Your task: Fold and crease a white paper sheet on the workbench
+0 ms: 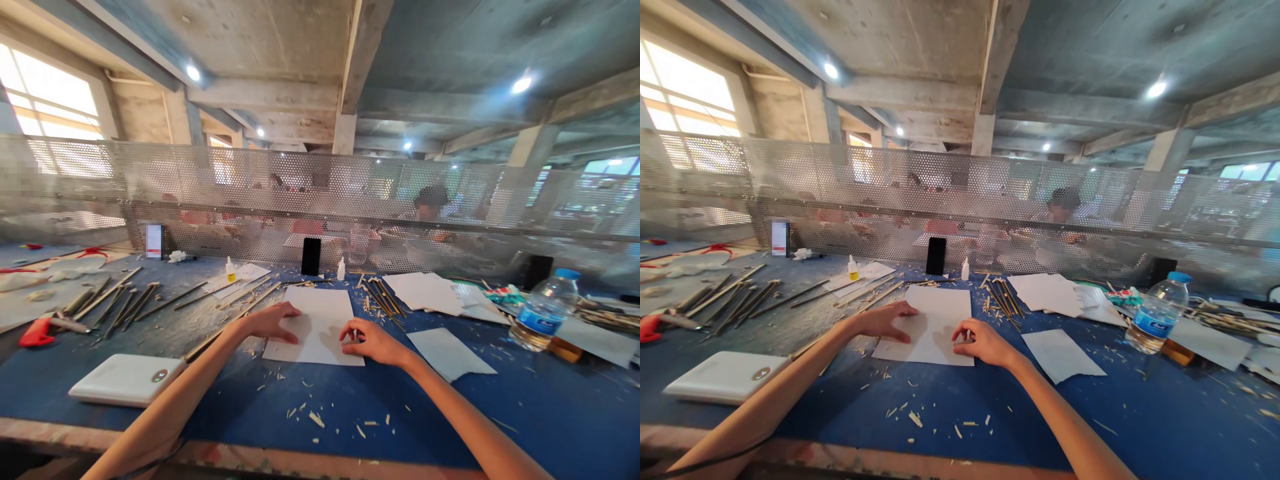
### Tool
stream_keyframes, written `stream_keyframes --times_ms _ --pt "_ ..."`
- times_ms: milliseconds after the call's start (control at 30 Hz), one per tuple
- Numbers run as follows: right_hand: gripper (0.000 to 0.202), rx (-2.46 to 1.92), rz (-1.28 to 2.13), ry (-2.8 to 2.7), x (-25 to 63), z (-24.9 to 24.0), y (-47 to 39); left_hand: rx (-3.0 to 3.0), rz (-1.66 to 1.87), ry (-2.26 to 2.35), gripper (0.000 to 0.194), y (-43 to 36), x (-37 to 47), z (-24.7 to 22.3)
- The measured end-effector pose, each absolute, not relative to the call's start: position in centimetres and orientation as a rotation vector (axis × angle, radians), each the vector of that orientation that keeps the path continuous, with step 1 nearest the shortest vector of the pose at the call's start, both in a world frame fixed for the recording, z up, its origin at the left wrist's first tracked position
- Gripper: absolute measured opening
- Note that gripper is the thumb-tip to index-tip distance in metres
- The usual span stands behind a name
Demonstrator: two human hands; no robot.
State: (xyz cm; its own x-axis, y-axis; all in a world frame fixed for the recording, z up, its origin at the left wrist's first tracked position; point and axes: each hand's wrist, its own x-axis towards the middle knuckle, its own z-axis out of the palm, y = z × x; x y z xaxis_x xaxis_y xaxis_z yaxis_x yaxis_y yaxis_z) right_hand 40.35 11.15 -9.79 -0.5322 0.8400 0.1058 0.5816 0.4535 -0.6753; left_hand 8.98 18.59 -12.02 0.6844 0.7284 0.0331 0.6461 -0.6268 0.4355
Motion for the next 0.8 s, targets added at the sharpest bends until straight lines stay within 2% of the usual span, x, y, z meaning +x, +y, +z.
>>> stream_keyframes --times_ms 567,800 --pt "0.020 -1.202 0.902 -2.221 40.35 -10.34 11.39 2.502 0.295 1.073 0.080 18.54 8.98 -12.00" --pt "0.019 -1.199 0.827 -2.221 40.48 -10.57 11.71 2.483 0.284 1.080 0.080 18.45 9.01 -11.94"
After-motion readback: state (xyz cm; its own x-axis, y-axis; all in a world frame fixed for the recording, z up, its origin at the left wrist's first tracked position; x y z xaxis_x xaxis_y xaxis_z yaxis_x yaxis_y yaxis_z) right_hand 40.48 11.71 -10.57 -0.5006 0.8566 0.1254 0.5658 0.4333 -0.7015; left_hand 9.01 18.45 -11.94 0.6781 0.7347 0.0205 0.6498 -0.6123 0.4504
